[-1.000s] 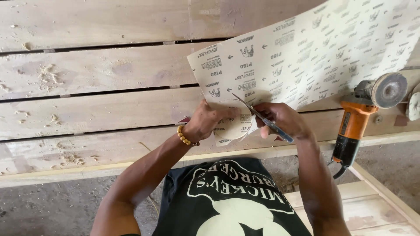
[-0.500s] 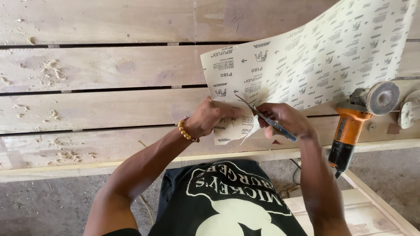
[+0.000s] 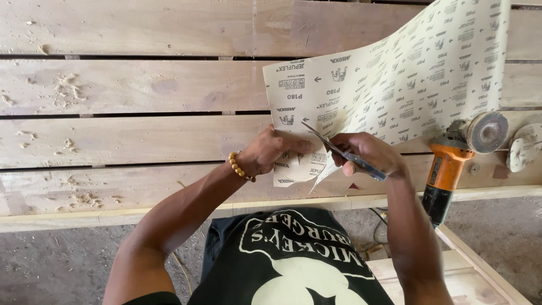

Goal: Cutting circular pieces of sandpaper using scissors.

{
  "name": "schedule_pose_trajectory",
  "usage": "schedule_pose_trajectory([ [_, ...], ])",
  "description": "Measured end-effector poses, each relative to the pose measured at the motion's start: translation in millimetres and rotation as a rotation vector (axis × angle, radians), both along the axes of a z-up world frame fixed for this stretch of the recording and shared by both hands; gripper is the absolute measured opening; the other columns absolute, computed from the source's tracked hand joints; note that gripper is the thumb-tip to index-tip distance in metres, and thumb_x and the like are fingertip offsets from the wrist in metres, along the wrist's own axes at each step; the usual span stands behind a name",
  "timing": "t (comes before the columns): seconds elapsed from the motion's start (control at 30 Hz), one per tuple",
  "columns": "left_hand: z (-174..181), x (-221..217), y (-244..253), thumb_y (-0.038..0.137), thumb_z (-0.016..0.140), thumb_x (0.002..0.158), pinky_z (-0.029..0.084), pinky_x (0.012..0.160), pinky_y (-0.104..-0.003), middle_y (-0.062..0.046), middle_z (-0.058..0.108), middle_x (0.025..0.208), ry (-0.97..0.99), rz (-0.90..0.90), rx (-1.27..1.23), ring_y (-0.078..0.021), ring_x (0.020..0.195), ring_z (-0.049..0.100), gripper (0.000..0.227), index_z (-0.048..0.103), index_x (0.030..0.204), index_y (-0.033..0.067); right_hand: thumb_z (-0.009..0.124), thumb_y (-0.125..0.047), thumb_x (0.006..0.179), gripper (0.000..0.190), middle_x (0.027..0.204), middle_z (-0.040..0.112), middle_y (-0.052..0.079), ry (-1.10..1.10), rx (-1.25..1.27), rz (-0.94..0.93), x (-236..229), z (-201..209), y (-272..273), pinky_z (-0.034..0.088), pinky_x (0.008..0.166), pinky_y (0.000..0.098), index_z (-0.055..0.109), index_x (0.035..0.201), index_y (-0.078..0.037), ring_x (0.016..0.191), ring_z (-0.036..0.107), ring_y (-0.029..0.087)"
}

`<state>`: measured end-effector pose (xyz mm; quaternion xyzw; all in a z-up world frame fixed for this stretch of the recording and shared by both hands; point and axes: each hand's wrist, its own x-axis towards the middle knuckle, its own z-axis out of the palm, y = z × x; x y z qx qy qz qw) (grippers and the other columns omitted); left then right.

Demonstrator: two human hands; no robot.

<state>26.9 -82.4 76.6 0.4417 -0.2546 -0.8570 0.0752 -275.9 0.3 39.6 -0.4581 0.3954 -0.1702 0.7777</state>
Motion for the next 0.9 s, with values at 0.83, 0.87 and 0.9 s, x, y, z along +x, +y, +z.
schedule_pose_trajectory([
  [0.83, 7, 6, -10, 0.011, 0.089, 0.077, 0.066, 0.066, -0.047, -0.029, 0.075, 0.094, -0.043, 0.014, 0.15, -0.0362, 0.078, 0.073, 0.05, 0.069, 0.112, -0.0166, 0.094, -0.041, 0.071, 0.066, 0.078, 0.074, 0.013, 0.18, -0.059, 0.047, 18, 47, -33, 0.056, 0.068, 0.0386, 0.073, 0.118, 0.001, 0.07, 0.068, 0.023],
  [0.87, 2, 6, -8, 0.011, 0.089, 0.077, 0.066, 0.066, -0.047, -0.029, 0.075, 0.094, -0.043, 0.016, 0.148, -0.0362, 0.078, 0.073, 0.05, 0.069, 0.112, -0.0166, 0.094, -0.041, 0.071, 0.066, 0.078, 0.074, 0.013, 0.18, -0.061, 0.049, 19, 49, -35, 0.056, 0.068, 0.0386, 0.073, 0.118, 0.001, 0.07, 0.068, 0.023],
  [0.9, -3, 6, -6, 0.01, 0.089, 0.077, 0.066, 0.067, -0.047, -0.029, 0.075, 0.096, -0.044, 0.007, 0.153, -0.0367, 0.08, 0.073, 0.05, 0.068, 0.114, -0.0166, 0.094, -0.042, 0.071, 0.068, 0.078, 0.074, 0.014, 0.18, -0.055, 0.054, 19, 50, -36, 0.056, 0.068, 0.0386, 0.073, 0.119, 0.002, 0.07, 0.068, 0.023],
])
